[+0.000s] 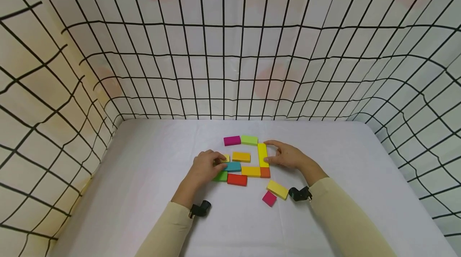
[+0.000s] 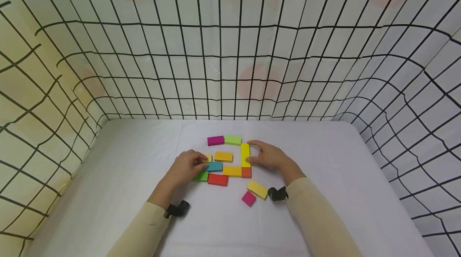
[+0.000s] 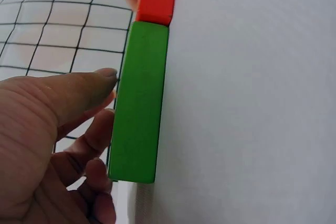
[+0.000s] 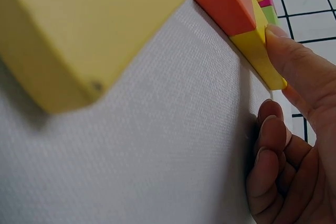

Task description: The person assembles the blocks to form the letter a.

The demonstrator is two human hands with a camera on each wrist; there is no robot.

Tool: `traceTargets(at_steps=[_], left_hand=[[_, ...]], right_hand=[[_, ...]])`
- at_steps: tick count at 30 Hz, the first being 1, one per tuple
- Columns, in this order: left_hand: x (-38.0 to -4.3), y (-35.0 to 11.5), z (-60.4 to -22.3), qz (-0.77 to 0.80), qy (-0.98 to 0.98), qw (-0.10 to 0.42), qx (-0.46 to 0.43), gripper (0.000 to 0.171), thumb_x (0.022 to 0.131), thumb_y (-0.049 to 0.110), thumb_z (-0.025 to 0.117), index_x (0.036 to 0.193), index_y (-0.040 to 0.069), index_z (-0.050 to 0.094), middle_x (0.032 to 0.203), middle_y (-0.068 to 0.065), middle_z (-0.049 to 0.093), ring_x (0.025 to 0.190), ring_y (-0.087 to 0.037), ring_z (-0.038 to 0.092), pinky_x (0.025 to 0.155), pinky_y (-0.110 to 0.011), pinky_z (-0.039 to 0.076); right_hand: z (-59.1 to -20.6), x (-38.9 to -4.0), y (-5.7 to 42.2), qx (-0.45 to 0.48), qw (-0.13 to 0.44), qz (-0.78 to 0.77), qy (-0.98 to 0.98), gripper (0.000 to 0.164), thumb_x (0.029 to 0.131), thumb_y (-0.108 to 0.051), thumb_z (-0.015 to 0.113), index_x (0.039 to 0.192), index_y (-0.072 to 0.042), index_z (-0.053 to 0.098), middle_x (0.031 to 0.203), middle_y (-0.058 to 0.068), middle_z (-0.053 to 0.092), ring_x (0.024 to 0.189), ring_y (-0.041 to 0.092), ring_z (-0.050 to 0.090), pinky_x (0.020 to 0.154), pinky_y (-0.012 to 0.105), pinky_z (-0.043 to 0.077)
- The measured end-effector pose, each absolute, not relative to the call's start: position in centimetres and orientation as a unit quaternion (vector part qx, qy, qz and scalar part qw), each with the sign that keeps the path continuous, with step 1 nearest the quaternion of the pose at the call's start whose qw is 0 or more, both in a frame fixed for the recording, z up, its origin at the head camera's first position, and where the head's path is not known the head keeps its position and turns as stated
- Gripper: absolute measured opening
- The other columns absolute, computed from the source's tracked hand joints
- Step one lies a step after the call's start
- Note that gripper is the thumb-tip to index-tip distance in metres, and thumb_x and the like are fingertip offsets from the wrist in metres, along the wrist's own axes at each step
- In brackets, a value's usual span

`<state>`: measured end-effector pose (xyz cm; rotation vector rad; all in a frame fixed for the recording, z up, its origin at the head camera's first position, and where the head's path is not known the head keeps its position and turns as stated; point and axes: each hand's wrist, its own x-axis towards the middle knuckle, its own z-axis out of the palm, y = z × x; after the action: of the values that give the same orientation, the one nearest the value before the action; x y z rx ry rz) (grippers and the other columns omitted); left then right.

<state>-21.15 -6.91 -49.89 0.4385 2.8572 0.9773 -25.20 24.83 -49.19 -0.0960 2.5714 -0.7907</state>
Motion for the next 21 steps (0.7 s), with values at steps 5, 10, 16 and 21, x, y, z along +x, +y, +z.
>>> traceTargets(at_steps=[5, 10, 16, 21], left_hand=[[-20.94, -7.19, -49.95, 0.332, 0.931, 0.047, 0.146, 0.021, 0.093, 0.028, 0.076, 0.111, 0.018, 0.076, 0.092, 0.003, 0.065, 0.088, -0.016, 0.055, 0.086, -0.038, 0.043], [-20.77, -7.14, -50.06, 0.336, 0.929, 0.046, 0.149, 0.02, 0.092, 0.029, 0.076, 0.109, 0.018, 0.077, 0.092, 0.002, 0.063, 0.085, -0.014, 0.054, 0.082, -0.035, 0.042], [-20.58, -7.05, -50.09, 0.342, 0.927, 0.048, 0.146, 0.021, 0.092, 0.028, 0.077, 0.11, 0.018, 0.077, 0.095, 0.001, 0.063, 0.087, -0.015, 0.055, 0.083, -0.036, 0.042], [-20.49, -7.04, -50.12, 0.346, 0.927, 0.052, 0.138, 0.021, 0.092, 0.028, 0.076, 0.11, 0.018, 0.076, 0.097, 0.001, 0.064, 0.088, -0.016, 0.055, 0.084, -0.036, 0.042]], right_hand=[[-49.22, -25.07, 24.74, -0.035, 0.222, -0.292, 0.93, 0.078, 0.086, -0.055, 0.076, 0.154, -0.031, 0.043, 0.084, 0.004, 0.049, 0.073, 0.02, 0.048, 0.063, 0.03, 0.034], [-49.22, -24.96, 24.86, -0.039, 0.221, -0.301, 0.927, 0.081, 0.087, -0.054, 0.075, 0.156, -0.03, 0.04, 0.082, 0.003, 0.048, 0.073, 0.019, 0.048, 0.063, 0.03, 0.034], [-49.23, -24.89, 24.99, -0.035, 0.218, -0.303, 0.927, 0.083, 0.086, -0.055, 0.076, 0.156, -0.028, 0.04, 0.081, 0.003, 0.049, 0.073, 0.019, 0.048, 0.063, 0.031, 0.035], [-49.45, -25.01, 24.95, -0.027, 0.219, -0.304, 0.926, 0.083, 0.084, -0.057, 0.077, 0.155, -0.03, 0.042, 0.083, 0.004, 0.049, 0.071, 0.02, 0.048, 0.06, 0.03, 0.035]])
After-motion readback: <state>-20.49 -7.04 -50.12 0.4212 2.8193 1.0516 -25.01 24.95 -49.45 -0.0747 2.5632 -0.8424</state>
